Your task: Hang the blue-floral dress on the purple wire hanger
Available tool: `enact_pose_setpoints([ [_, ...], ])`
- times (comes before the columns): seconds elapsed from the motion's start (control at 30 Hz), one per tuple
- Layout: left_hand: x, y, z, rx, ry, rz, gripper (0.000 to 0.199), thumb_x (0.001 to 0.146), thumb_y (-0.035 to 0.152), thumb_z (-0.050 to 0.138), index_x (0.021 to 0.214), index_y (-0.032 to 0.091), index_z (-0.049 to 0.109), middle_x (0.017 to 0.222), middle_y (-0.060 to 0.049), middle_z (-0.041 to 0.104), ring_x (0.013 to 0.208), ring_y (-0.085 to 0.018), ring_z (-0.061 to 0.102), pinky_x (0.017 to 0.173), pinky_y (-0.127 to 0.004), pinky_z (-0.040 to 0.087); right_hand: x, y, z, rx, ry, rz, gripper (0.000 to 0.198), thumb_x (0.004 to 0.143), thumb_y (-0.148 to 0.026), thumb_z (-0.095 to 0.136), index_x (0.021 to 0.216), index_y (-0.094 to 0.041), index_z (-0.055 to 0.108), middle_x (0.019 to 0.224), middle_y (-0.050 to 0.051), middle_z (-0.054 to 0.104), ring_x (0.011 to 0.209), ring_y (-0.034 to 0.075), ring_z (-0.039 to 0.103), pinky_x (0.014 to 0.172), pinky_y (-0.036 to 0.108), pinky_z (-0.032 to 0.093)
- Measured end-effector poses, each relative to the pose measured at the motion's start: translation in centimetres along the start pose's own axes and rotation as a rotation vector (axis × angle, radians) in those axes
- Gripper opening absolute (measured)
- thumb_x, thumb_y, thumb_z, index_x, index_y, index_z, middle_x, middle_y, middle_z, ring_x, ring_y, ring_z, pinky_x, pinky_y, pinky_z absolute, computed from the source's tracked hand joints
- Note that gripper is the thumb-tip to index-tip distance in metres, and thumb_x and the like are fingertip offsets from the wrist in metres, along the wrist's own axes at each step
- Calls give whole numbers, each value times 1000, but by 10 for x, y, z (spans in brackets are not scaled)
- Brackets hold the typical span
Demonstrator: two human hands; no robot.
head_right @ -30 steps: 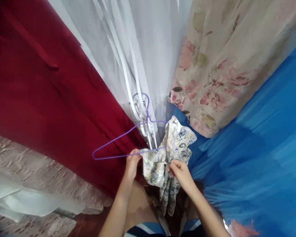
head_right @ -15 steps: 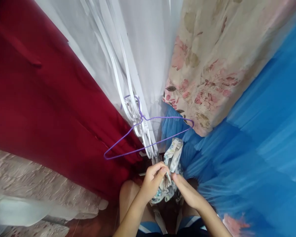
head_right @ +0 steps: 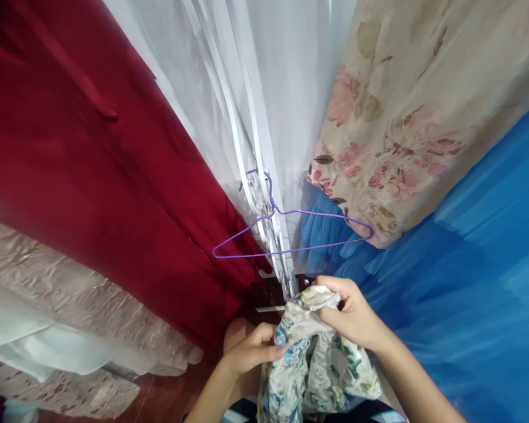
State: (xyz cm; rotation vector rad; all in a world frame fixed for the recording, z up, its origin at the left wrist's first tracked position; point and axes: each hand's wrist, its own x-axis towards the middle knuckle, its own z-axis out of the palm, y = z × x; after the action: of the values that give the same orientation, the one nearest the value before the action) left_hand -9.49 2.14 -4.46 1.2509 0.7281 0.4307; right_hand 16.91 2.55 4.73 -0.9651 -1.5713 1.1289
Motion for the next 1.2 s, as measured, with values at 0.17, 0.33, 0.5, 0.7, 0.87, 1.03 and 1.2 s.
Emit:
enact_pose_setpoints([
  [0.17, -47, 24, -57, 345, 211, -3, 42, 81, 56, 70, 82, 13, 67, 76, -3, 59, 73, -16, 52, 67, -26, 43, 14, -7, -36, -211, 374, -117, 19, 79, -22, 70, 68, -20, 55, 64, -4, 52, 57, 11, 43, 52, 22, 34],
  [0.33, -73, 85, -128, 1111, 627, 234, 22, 92, 26, 54, 100, 24, 74, 111, -7, 71, 118, -28, 56, 111, -50, 33, 27, 4, -48, -392, 433, -134, 19, 74, -24, 72, 93, -22, 69, 81, 0, 67, 69, 18, 60, 62, 27, 47],
  [0.5, -52, 136, -157, 1290, 837, 313, 26, 95, 27, 48, 110, 26, 69, 122, -8, 69, 122, -31, 56, 106, -54, 39, 44, 24, -36, -376, 208, -26, 59, 80, -27, 67, 139, -20, 61, 101, 7, 76, 85, 26, 70, 79, 37, 55],
  [0.7, -8, 164, -108, 911, 635, 614, 15, 96, 21, 48, 106, 19, 59, 125, -10, 66, 114, -22, 63, 98, -36, 49, 54, 28, -27, -236, 113, 30, 34, 81, -26, 66, 111, -18, 79, 107, 10, 79, 102, 37, 71, 92, 47, 54],
  [0.87, 17, 161, -80, 915, 796, 798, 13, 88, 12, 57, 99, 18, 62, 96, -4, 66, 89, -17, 64, 82, -27, 50, 30, 21, -29, -287, 245, -73, 40, 78, -26, 69, 117, -20, 74, 110, 10, 77, 99, 32, 71, 91, 43, 54],
  [1.03, 13, 164, -78, 1017, 798, 908, 15, 87, 7, 58, 91, 17, 69, 88, -3, 66, 82, -15, 63, 77, -27, 50, 12, 23, -60, -387, 989, -262, 73, 77, -27, 71, 145, -19, 46, 98, 9, 66, 83, 24, 63, 76, 38, 51],
  [1.2, 7, 168, -84, 1005, 737, 885, 19, 87, 8, 59, 96, 18, 72, 94, -5, 67, 89, -17, 64, 82, -29, 51, 34, 10, -109, -355, 597, -152, 29, 75, -43, 75, 82, -15, 77, 103, 16, 71, 100, 34, 65, 77, 40, 51],
])
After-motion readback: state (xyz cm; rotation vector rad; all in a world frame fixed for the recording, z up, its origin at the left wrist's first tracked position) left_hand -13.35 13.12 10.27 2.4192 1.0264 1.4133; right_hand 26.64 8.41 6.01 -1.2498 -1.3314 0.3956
